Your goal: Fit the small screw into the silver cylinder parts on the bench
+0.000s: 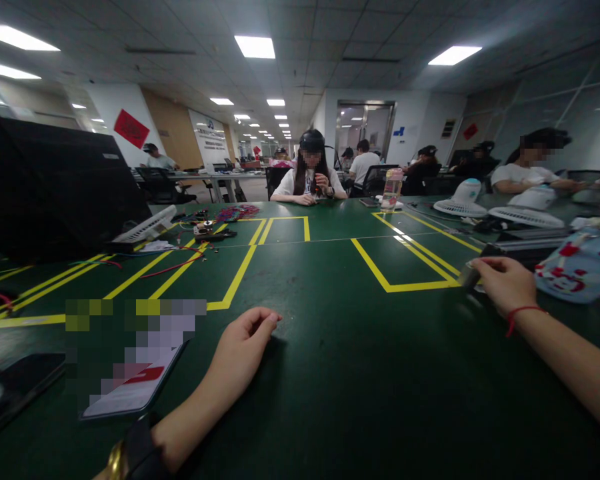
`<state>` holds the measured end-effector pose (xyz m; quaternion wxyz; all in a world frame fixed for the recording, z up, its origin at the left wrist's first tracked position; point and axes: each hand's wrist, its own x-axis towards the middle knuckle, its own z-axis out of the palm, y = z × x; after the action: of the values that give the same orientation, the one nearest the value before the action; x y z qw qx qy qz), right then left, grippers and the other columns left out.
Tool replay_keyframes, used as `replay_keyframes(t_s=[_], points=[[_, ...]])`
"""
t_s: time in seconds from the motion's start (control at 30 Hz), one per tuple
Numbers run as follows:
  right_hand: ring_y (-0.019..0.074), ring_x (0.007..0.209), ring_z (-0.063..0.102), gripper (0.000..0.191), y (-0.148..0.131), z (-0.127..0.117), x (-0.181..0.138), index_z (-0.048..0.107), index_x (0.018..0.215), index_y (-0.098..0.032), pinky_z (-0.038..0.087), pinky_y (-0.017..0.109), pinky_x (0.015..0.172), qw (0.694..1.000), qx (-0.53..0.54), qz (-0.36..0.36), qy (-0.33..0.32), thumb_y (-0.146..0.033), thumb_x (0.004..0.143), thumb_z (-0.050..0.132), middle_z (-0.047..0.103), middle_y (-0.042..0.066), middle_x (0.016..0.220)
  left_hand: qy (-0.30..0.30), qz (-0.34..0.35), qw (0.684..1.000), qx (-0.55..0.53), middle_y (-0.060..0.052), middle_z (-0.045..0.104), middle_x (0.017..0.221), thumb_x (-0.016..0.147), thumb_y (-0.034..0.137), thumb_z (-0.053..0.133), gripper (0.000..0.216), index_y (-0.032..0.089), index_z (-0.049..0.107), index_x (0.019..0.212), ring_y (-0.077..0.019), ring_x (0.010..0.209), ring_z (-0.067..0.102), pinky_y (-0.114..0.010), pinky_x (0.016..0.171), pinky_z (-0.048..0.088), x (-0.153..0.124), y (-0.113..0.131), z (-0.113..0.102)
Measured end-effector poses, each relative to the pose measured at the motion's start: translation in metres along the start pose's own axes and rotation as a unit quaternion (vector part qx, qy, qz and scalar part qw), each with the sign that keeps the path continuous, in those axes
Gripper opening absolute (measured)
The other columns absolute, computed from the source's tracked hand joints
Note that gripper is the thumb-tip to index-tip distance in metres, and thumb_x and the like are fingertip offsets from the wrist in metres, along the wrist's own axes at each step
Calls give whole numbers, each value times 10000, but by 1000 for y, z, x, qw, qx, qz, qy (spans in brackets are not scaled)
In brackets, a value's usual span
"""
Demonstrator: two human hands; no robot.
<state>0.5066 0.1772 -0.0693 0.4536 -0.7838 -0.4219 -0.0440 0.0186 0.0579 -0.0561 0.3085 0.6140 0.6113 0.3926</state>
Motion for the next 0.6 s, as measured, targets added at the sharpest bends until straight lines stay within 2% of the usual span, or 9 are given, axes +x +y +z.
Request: replay_keyframes(t_s=[0.13, 0.27, 0.37, 0.43, 0.5, 0.53, 0.57, 0.6], points=[[157, 776, 569, 366, -3, 2, -10, 643, 1021, -176, 400, 270, 672, 1000, 14, -7, 1, -371, 739, 516, 641, 72, 936, 2, -1, 1000, 8, -9, 662, 770, 816, 433, 488, 291, 205, 661, 863, -194, 706, 569, -265, 630, 393, -1, 2, -1], [212, 875, 554, 473, -11, -7, -23, 585, 1036, -158, 399, 321, 749, 999, 4, -49, -3, -404, 638, 652, 610, 122, 1000, 2, 2, 1000, -3, -8, 658, 773, 815, 442, 495, 292, 203, 655, 863, -194, 708, 571, -269, 634, 395, -2, 2, 0], [243, 881, 551, 434, -25, -12, -32, 575, 972, -123, 407, 371, 766, 997, 13, -71, -9, -377, 633, 667, 594, 168, 988, 3, 2, 1000, -5, -5, 654, 760, 815, 449, 495, 293, 204, 652, 853, -196, 704, 574, -274, 633, 395, -1, 1, 1], [225, 862, 568, 458, -44, -12, -44, 553, 1015, -113, 434, 365, 763, 994, 43, -95, -27, -370, 652, 662, 591, 163, 999, 3, 3, 1000, -2, -5, 649, 753, 817, 447, 494, 292, 203, 651, 850, -196, 703, 572, -277, 637, 394, 0, 1, 1], [184, 837, 593, 488, -71, -11, -70, 530, 1070, -132, 474, 323, 749, 985, 86, -135, -70, -378, 671, 662, 603, 121, 1005, 1, 5, 1000, 2, -4, 644, 750, 822, 445, 493, 290, 204, 649, 854, -195, 706, 570, -278, 643, 394, 0, 1, 1], [166, 832, 604, 486, -87, -12, -88, 519, 1087, -145, 490, 303, 745, 973, 124, -157, -111, -379, 685, 658, 609, 101, 1009, 0, 5, 1000, 4, -3, 642, 747, 824, 447, 492, 290, 205, 649, 854, -195, 706, 570, -278, 643, 395, 0, 2, 1], [150, 834, 611, 467, -103, -13, -110, 514, 1088, -160, 503, 287, 748, 957, 163, -180, -161, -378, 699, 653, 613, 83, 1014, 0, 5, 1000, 4, -2, 643, 746, 825, 450, 491, 293, 206, 650, 856, -195, 706, 572, -279, 642, 395, -1, 2, 0], [146, 856, 613, 441, -118, -16, -133, 505, 1086, -163, 511, 292, 765, 925, 224, -201, -230, -356, 716, 648, 610, 83, 1033, -1, 4, 1000, 3, -2, 645, 748, 826, 453, 489, 296, 207, 651, 858, -196, 707, 574, -279, 641, 397, -1, 2, 0]])
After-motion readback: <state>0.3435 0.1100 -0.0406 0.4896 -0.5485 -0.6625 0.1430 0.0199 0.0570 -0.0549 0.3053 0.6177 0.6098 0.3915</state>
